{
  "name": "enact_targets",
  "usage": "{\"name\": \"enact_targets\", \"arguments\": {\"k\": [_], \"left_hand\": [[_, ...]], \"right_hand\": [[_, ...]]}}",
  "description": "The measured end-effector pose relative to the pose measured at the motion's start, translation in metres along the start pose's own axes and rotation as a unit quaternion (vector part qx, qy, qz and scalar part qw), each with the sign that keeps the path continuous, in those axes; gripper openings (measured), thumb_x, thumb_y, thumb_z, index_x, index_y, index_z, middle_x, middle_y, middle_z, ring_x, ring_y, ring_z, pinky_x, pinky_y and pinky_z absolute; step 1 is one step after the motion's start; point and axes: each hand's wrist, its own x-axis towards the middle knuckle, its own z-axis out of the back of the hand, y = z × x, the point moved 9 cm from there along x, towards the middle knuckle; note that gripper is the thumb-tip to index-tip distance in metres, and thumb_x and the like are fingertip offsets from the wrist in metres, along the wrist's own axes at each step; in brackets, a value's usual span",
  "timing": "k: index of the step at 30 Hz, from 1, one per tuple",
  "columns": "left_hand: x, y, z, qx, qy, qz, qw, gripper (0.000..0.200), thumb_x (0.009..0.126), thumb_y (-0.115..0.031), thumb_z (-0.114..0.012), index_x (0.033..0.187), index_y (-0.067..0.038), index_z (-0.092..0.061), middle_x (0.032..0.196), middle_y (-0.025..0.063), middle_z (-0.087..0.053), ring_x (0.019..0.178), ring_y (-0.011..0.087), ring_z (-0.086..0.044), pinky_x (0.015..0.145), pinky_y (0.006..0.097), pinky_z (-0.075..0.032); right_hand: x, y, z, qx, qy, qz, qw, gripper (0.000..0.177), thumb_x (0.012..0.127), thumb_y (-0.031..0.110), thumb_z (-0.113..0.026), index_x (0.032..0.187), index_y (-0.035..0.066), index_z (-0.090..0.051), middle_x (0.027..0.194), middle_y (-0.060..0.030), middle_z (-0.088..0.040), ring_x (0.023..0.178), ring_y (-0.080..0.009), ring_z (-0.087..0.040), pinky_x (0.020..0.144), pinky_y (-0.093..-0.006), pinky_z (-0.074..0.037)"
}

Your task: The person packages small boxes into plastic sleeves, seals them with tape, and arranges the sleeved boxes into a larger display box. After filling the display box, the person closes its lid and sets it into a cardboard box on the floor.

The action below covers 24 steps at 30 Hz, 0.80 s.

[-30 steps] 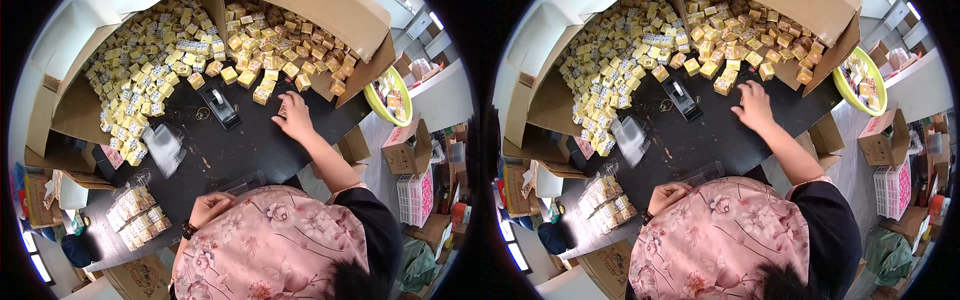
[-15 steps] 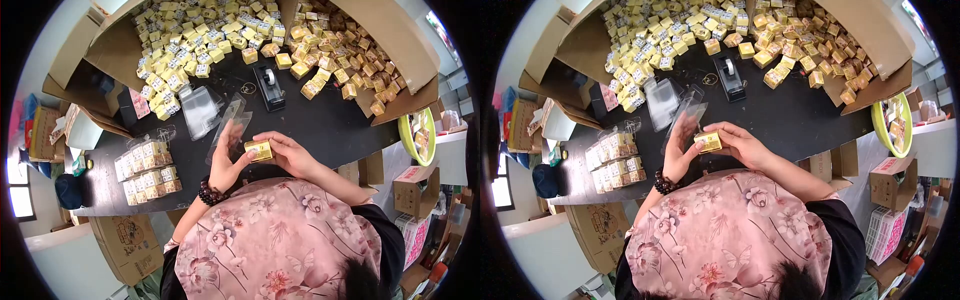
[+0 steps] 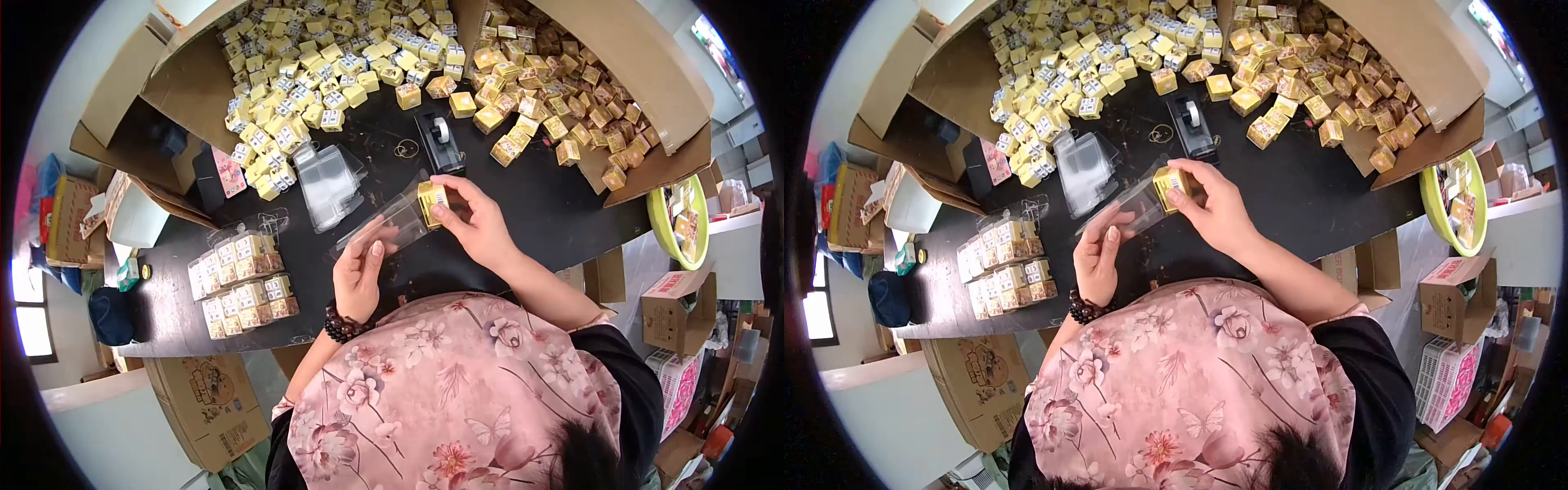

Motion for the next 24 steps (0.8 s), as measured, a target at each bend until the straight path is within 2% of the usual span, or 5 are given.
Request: {"name": "enact_targets", "arguments": {"k": [4, 7, 17, 20, 24], "left_hand": [[0.000, 0.000, -0.001, 0.065, 0.021, -0.026, 0.997, 0.034, 0.102, -0.008, -0.048, 0.135, 0.002, -0.049, 0.115, 0.0120, -0.065, 0.096, 0.0139, -0.063, 0.087, 0.0261, -0.050], [0.003, -0.007, -0.006, 0.134, 0.044, -0.038, 0.989, 0.030, 0.101, -0.006, -0.049, 0.130, 0.003, -0.052, 0.110, 0.0126, -0.066, 0.093, 0.0156, -0.065, 0.084, 0.0273, -0.052], [0.005, -0.017, -0.010, 0.161, 0.015, -0.055, 0.985, 0.019, 0.103, -0.009, -0.045, 0.117, 0.001, -0.053, 0.106, 0.0087, -0.060, 0.091, 0.0135, -0.059, 0.083, 0.0269, -0.049], [0.003, 0.002, -0.006, 0.061, -0.014, -0.098, 0.993, 0.019, 0.102, -0.006, -0.045, 0.118, 0.002, -0.051, 0.111, 0.0116, -0.058, 0.103, 0.0165, -0.061, 0.089, 0.0291, -0.049], [0.004, 0.011, -0.020, -0.059, 0.038, -0.020, 0.997, 0.027, 0.104, -0.009, -0.041, 0.126, 0.003, -0.048, 0.127, 0.0128, -0.051, 0.117, 0.0174, -0.053, 0.101, 0.0296, -0.041]], "right_hand": [[-0.006, 0.005, -0.013, -0.042, 0.088, -0.016, 0.995, 0.039, 0.091, 0.001, -0.064, 0.128, 0.003, -0.054, 0.118, -0.0083, -0.061, 0.098, -0.0127, -0.062, 0.082, -0.0261, -0.052], [-0.007, -0.003, -0.014, 0.160, 0.043, -0.033, 0.986, 0.037, 0.093, -0.001, -0.060, 0.129, -0.001, -0.050, 0.119, -0.0092, -0.060, 0.108, -0.0142, -0.060, 0.092, -0.0267, -0.050], [-0.013, -0.019, -0.029, 0.160, 0.022, -0.045, 0.986, 0.032, 0.096, 0.002, -0.057, 0.127, -0.004, -0.049, 0.131, -0.0136, -0.056, 0.122, -0.0149, -0.053, 0.099, -0.0283, -0.046], [-0.012, 0.010, -0.034, -0.127, 0.037, 0.138, 0.981, 0.037, 0.096, 0.006, -0.059, 0.132, 0.001, -0.048, 0.132, -0.0133, -0.054, 0.125, -0.0162, -0.050, 0.099, -0.0287, -0.045], [-0.008, -0.018, -0.020, 0.121, -0.071, 0.011, 0.990, 0.048, 0.097, 0.009, -0.059, 0.139, 0.006, -0.037, 0.129, -0.0110, -0.053, 0.121, -0.0213, -0.053, 0.097, -0.0299, -0.046]]}}
